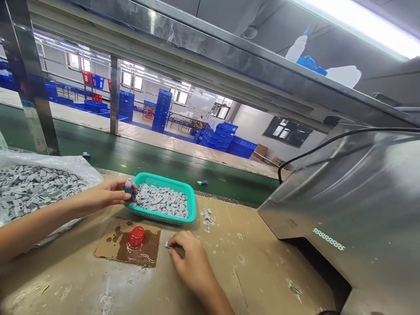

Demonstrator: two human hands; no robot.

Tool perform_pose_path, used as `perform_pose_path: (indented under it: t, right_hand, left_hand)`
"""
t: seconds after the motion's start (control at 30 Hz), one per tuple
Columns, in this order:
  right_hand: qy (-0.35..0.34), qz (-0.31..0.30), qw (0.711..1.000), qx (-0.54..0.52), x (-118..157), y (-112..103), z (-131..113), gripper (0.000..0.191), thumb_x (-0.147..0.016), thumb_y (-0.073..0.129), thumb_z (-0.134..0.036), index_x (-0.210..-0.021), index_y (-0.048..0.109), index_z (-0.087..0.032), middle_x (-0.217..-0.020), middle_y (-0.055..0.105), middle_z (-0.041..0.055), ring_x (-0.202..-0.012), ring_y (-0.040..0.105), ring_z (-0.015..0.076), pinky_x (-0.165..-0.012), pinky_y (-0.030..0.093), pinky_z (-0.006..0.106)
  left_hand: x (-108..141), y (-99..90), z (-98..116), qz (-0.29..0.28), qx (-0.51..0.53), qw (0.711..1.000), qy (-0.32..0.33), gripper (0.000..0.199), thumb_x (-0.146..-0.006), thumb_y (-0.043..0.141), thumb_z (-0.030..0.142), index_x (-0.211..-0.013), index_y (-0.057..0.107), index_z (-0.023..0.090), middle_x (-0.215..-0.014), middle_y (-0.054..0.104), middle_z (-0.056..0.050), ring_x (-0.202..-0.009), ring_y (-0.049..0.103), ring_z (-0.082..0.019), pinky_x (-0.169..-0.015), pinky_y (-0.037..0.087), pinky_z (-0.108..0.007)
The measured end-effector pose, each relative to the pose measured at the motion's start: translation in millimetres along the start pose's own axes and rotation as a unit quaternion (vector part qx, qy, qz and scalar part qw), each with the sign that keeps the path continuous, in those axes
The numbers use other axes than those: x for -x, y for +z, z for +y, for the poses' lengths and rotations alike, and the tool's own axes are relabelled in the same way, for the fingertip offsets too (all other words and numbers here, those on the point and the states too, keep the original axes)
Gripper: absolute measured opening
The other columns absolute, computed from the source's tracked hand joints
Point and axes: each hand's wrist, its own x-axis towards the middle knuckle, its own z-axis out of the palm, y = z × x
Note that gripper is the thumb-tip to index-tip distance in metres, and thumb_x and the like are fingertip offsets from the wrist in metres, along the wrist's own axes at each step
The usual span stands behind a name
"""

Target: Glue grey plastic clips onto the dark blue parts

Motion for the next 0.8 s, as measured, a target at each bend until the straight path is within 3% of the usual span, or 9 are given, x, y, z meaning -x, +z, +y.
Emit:
perform_pose_path:
  t: [0.23, 0.37, 0.6, 0.8]
  right_hand:
    - [0.017, -0.004, 0.999, -0.04, -7.4, 0.7, -10.8, 0.014, -0.072, 0.052, -0.007, -0.072, 0.061, -0.017, -0.077, 0.062, 0.0029, -0.07, 0.056, 0.0153, -0.061, 0.043, 0.025]
    - [-0.007, -0.007, 0.999, -0.047, -11.2, 4.6, -17.9, 0.015, -0.071, 0.054, -0.006, -0.071, 0.062, -0.017, -0.077, 0.063, 0.0035, -0.074, 0.057, 0.0164, -0.066, 0.044, 0.027]
    - [-0.009, 0.002, 0.999, -0.037, -8.6, 12.8, -17.4, 0.017, -0.071, 0.054, -0.004, -0.071, 0.065, -0.017, -0.075, 0.063, 0.0052, -0.069, 0.058, 0.0165, -0.063, 0.046, 0.027]
    - [-0.019, -0.004, 0.999, -0.041, -7.7, 12.7, -17.7, 0.02, -0.072, 0.051, -0.004, -0.074, 0.065, -0.017, -0.078, 0.064, 0.0047, -0.072, 0.059, 0.0166, -0.065, 0.047, 0.027]
  left_hand:
    - [-3.3, -3.5, -5.8, 0.006, 0.041, 0.999, -0.002, 0.031, -0.059, 0.069, 0.026, -0.085, 0.054, 0.017, -0.087, 0.059, -0.001, -0.086, 0.059, -0.017, -0.089, 0.039, -0.034]
    - [-6.1, -4.8, -15.6, 0.038, 0.035, 0.998, 0.021, 0.034, -0.058, 0.07, 0.024, -0.088, 0.056, 0.018, -0.092, 0.061, -0.003, -0.092, 0.058, -0.02, -0.089, 0.039, -0.035]
    - [-3.8, -3.4, -14.7, 0.036, 0.131, 0.991, -0.008, 0.03, -0.058, 0.068, 0.012, -0.085, 0.055, 0.017, -0.081, 0.064, -0.001, -0.092, 0.06, -0.016, -0.095, 0.036, -0.031]
    - [-3.6, -0.4, -22.3, 0.039, 0.112, 0.993, 0.027, 0.03, -0.06, 0.069, 0.014, -0.086, 0.054, 0.017, -0.082, 0.065, -0.002, -0.099, 0.056, -0.019, -0.097, 0.034, -0.036]
